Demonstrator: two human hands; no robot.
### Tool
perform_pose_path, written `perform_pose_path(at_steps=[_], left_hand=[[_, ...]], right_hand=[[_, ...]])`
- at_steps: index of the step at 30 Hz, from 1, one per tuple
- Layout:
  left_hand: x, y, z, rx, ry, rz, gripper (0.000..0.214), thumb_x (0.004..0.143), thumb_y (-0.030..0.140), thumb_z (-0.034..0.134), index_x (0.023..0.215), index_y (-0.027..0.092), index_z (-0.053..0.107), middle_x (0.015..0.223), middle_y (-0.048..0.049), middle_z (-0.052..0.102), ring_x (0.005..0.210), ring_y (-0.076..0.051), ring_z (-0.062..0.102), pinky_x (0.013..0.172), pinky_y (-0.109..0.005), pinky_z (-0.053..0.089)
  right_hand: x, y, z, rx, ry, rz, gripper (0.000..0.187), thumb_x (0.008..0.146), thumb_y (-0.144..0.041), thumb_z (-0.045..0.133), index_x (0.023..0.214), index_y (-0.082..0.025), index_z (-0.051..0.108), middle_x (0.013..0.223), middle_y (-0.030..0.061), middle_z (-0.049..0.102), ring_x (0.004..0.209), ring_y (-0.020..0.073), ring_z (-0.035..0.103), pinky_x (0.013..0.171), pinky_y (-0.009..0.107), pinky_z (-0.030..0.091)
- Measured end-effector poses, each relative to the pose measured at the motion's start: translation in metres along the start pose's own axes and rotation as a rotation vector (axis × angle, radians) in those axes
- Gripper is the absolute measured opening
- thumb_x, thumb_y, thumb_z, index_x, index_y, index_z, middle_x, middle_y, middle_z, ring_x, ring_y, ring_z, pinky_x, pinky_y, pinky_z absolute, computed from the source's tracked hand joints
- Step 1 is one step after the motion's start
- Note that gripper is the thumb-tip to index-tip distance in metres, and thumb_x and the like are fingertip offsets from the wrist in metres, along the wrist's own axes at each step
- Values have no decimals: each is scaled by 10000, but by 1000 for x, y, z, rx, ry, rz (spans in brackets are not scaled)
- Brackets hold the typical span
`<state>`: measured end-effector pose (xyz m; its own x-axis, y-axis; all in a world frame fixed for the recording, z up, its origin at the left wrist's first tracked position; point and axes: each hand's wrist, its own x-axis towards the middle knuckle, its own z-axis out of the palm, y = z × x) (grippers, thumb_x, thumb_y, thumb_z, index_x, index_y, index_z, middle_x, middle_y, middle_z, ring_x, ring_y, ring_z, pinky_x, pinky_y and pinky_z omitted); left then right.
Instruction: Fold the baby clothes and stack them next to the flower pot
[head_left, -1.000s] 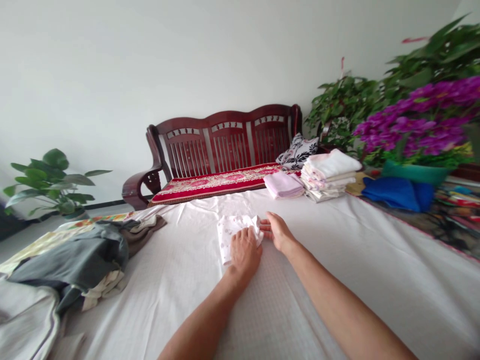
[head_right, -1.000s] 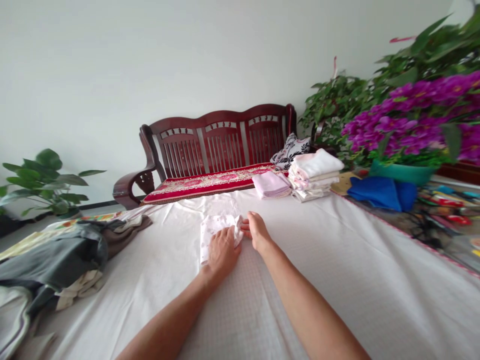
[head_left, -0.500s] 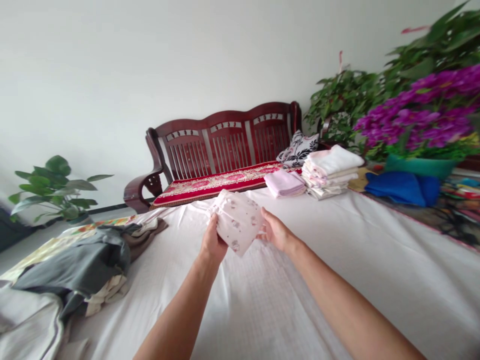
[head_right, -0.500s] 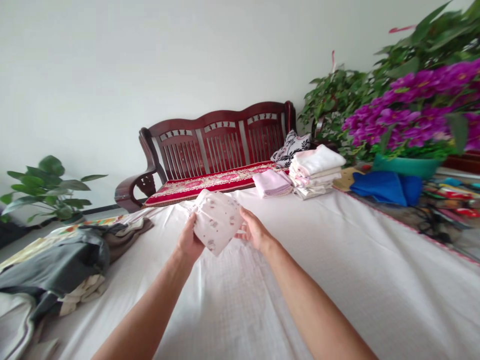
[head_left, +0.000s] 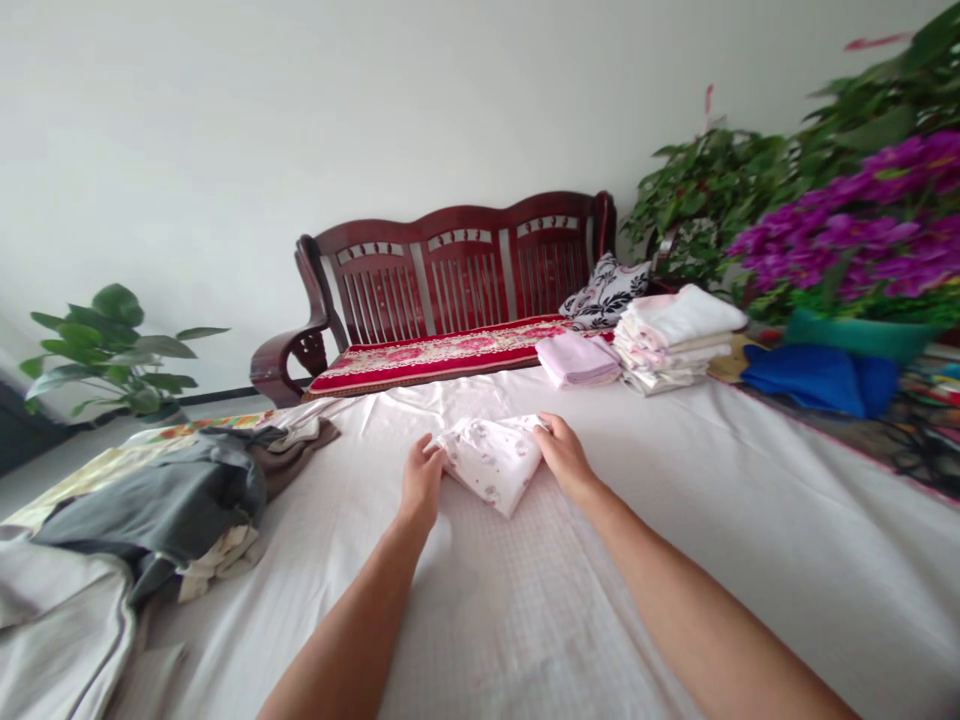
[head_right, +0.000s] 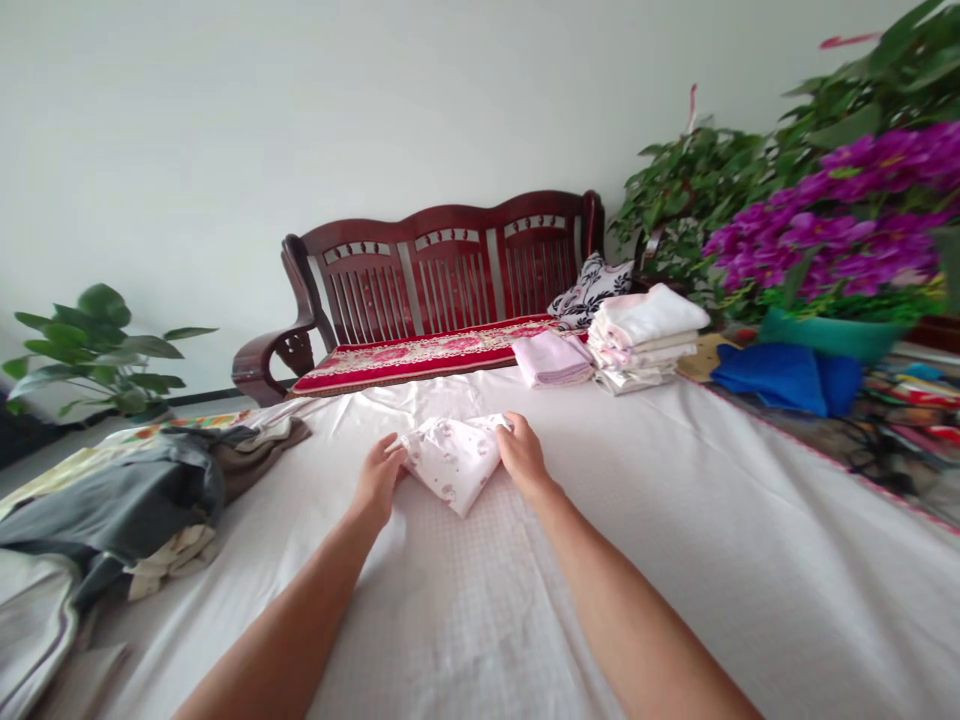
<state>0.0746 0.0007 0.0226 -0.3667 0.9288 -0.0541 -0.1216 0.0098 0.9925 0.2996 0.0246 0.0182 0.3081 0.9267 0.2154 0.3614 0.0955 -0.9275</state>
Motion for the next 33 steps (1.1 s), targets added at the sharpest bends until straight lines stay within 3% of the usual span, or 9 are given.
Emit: perform_pose_path(at_steps=[3,6,10,15,19,23,26,28,33], left_hand=[[-1,0,-2,243,0,307,376,787,194,662,1163,202,652,1223,-103,667,1181,-259,597,1065,-424,424],[-5,3,0,306,-142,470,305,833,253,637,1133,235,691,1262,-78,667,1307,-277,511,1152,-436,322],[-11,4,3,462,-405,555,316,887,358,598,1183,282,680,1378,-61,611,1451,-282,334,1218,-472,140],[-9,-2,-6,639,-516,557,393,880,475,599,1240,319,627,1480,-45,518,1493,-272,245,1214,-513,47],[8,-3,-24,547,-482,453,410,808,473,680,1184,311,652,1452,-39,550,1450,-275,345,1218,-480,65],[26,-5,-40,498,-316,426,277,825,375,647,1079,279,701,1247,-53,694,1329,-267,501,1197,-422,213],[33,-6,-44,635,-238,504,233,867,261,539,999,237,729,1095,-77,731,1154,-260,616,1124,-404,350],[35,-5,-43,749,-236,535,235,851,206,531,957,231,740,1076,-75,724,1123,-250,619,1113,-400,359],[34,1,-39,871,-270,514,218,864,233,548,928,252,756,1074,-59,716,1147,-242,583,1121,-390,332]], right_hand=[[-4,-6,-4,-210,36,-179,446,828,-264,494,1239,-147,620,1299,160,623,1242,292,538,1095,468,379],[-14,-17,-3,-445,-26,-448,460,884,-267,467,1320,-169,576,1413,140,549,1348,277,443,1147,456,319],[-29,-25,5,-600,-254,-556,474,949,-352,435,1396,-226,525,1510,93,470,1429,268,342,1187,476,224],[-31,-13,10,-720,-419,-554,504,963,-409,438,1436,-243,485,1537,92,437,1433,261,338,1191,501,175],[-25,-6,8,-786,-417,-536,507,971,-417,410,1445,-246,477,1541,87,431,1438,272,331,1182,526,176],[-24,-6,6,-806,-390,-559,489,971,-378,392,1418,-217,507,1517,89,466,1419,293,358,1158,547,209],[-25,-10,3,-771,-295,-608,434,955,-364,417,1313,-200,600,1416,102,575,1357,297,430,1133,523,261],[-29,-18,3,-706,-243,-667,378,941,-362,447,1210,-201,658,1299,105,654,1253,279,517,1084,462,337],[-56,-50,15,-674,-300,-760,242,896,-385,554,1018,-227,691,1059,89,709,1005,261,587,952,398,413]])
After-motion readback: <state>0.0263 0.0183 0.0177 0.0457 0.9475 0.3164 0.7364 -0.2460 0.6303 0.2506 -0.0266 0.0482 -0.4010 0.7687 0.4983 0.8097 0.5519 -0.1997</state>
